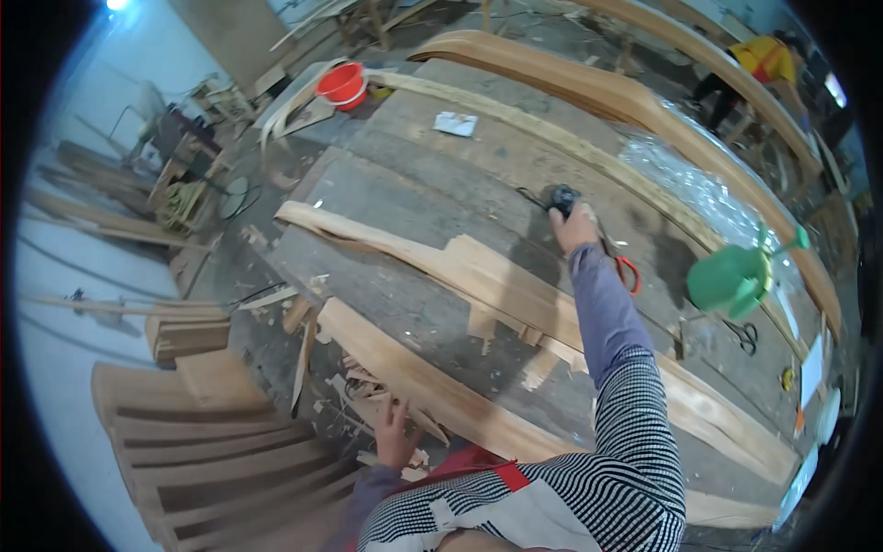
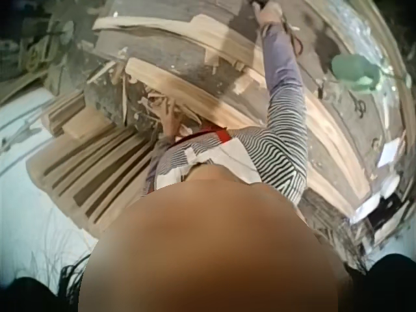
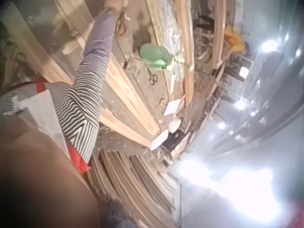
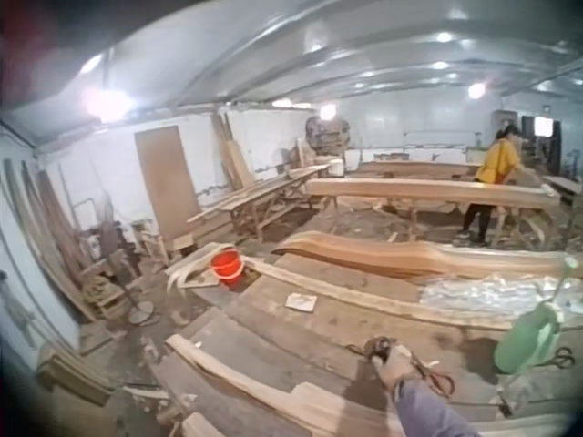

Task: Measuring and applying glue to wooden components for assembly in a factory.

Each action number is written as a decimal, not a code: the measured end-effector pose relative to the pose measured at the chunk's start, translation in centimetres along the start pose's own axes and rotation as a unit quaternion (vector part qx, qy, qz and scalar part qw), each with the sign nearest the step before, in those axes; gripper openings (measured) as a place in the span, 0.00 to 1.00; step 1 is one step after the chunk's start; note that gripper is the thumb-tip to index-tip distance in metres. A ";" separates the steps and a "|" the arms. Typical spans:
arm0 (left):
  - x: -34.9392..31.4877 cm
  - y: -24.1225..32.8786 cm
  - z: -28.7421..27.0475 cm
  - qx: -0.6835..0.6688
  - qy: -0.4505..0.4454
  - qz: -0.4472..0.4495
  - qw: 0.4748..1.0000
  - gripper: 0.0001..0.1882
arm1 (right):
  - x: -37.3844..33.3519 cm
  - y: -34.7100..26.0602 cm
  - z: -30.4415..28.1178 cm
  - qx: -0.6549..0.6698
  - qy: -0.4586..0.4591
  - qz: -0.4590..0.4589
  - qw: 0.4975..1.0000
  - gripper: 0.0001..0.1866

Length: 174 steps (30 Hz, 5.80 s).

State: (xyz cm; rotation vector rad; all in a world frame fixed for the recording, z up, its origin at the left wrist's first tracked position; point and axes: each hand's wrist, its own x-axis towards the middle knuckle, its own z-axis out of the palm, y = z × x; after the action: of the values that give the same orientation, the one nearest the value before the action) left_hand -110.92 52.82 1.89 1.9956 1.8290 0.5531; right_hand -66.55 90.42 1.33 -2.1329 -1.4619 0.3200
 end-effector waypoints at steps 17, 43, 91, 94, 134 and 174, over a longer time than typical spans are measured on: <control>1.0 5.2 -5.8 -0.280 -0.010 -0.125 0.952 0.21 | -16.3 -6.9 -5.0 0.484 -0.263 -0.073 0.831 0.33; 8.2 -3.0 -12.0 -0.554 -0.209 -0.172 0.787 0.05 | -46.4 -6.0 -12.9 0.324 -0.519 0.041 0.790 0.20; -4.1 15.6 10.2 0.287 -0.086 0.037 0.953 0.35 | -50.2 21.9 -22.7 0.088 -0.356 0.027 0.930 0.21; -3.7 15.9 11.0 0.279 0.023 0.032 0.959 0.31 | -56.8 34.2 -32.0 -0.055 -0.299 0.001 0.953 0.15; -53.6 76.4 42.8 0.137 -0.246 0.432 0.857 0.46 | -80.4 85.6 -71.7 -0.079 -0.178 0.065 0.979 0.09; -58.3 79.5 48.7 0.225 -0.096 0.196 0.950 0.43 | -91.4 134.8 -106.0 -0.387 -0.298 0.210 0.847 0.18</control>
State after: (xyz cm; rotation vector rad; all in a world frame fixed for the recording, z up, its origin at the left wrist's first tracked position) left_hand -22.51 -12.52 0.00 2.6367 1.5434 0.0284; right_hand 55.00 -61.04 6.73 -3.2457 -1.5954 0.6938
